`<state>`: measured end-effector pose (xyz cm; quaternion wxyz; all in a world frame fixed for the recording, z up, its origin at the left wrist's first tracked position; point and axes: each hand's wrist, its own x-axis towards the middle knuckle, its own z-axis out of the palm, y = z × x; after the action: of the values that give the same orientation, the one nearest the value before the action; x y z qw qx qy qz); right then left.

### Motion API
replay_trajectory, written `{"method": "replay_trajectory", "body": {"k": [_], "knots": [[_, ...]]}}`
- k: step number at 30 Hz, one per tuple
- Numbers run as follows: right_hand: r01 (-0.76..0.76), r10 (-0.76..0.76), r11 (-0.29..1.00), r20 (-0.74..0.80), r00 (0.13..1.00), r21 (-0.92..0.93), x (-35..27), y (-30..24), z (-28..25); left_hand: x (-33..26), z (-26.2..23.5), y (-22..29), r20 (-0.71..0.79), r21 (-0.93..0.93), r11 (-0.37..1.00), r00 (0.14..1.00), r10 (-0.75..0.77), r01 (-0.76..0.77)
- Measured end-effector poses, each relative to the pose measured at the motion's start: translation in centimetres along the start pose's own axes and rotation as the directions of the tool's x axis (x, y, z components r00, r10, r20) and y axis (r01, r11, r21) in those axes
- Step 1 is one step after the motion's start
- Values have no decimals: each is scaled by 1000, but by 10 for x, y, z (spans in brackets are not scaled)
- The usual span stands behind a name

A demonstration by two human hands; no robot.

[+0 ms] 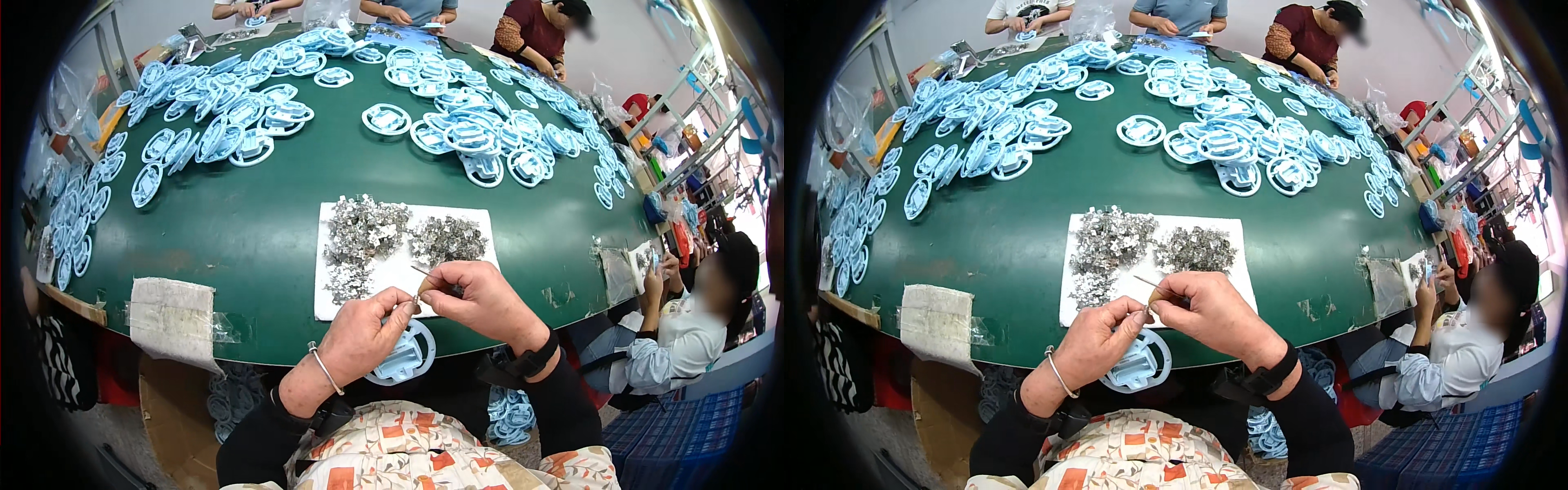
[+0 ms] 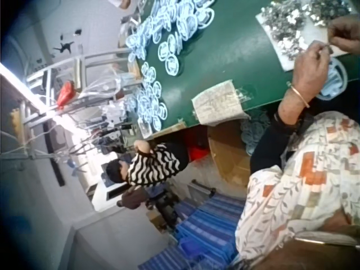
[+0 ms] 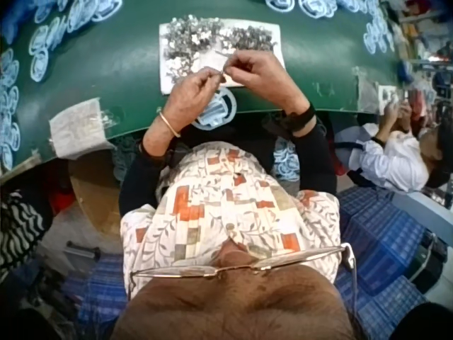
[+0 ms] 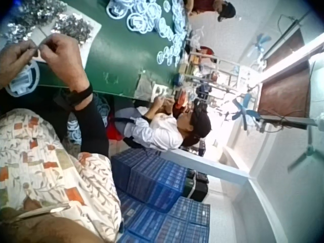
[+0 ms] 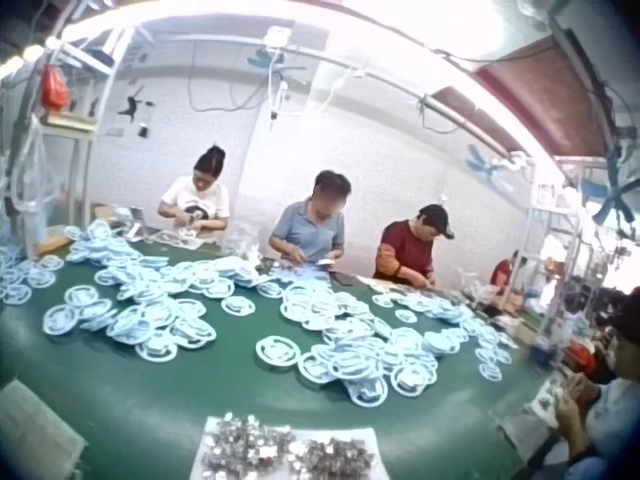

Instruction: The person assembles light blue face masks by inserting metal nose wires into the top edge of each mask. They pick up a mask, insert a wire, and place the finished mask on a growing pile on the table. Other workers perform the same task at the same table.

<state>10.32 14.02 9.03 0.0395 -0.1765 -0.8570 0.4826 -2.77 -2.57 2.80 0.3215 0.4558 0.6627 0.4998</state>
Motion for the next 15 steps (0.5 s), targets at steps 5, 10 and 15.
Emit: {"method": "replay_trajectory", "body": {"k": [5,10,15], "knots": [[15,-15,999,10,1000,35,-14,-1,-5,-2,-5,18,12,108,989,994,105,-105],[49,-49,998,34,998,-26,-20,-5,-6,-3,-2,19,72,192,967,985,154,-165],[24,-19,997,77,997,-75,-28,-4,-10,-2,-1,18,113,219,953,975,190,-211]]}}
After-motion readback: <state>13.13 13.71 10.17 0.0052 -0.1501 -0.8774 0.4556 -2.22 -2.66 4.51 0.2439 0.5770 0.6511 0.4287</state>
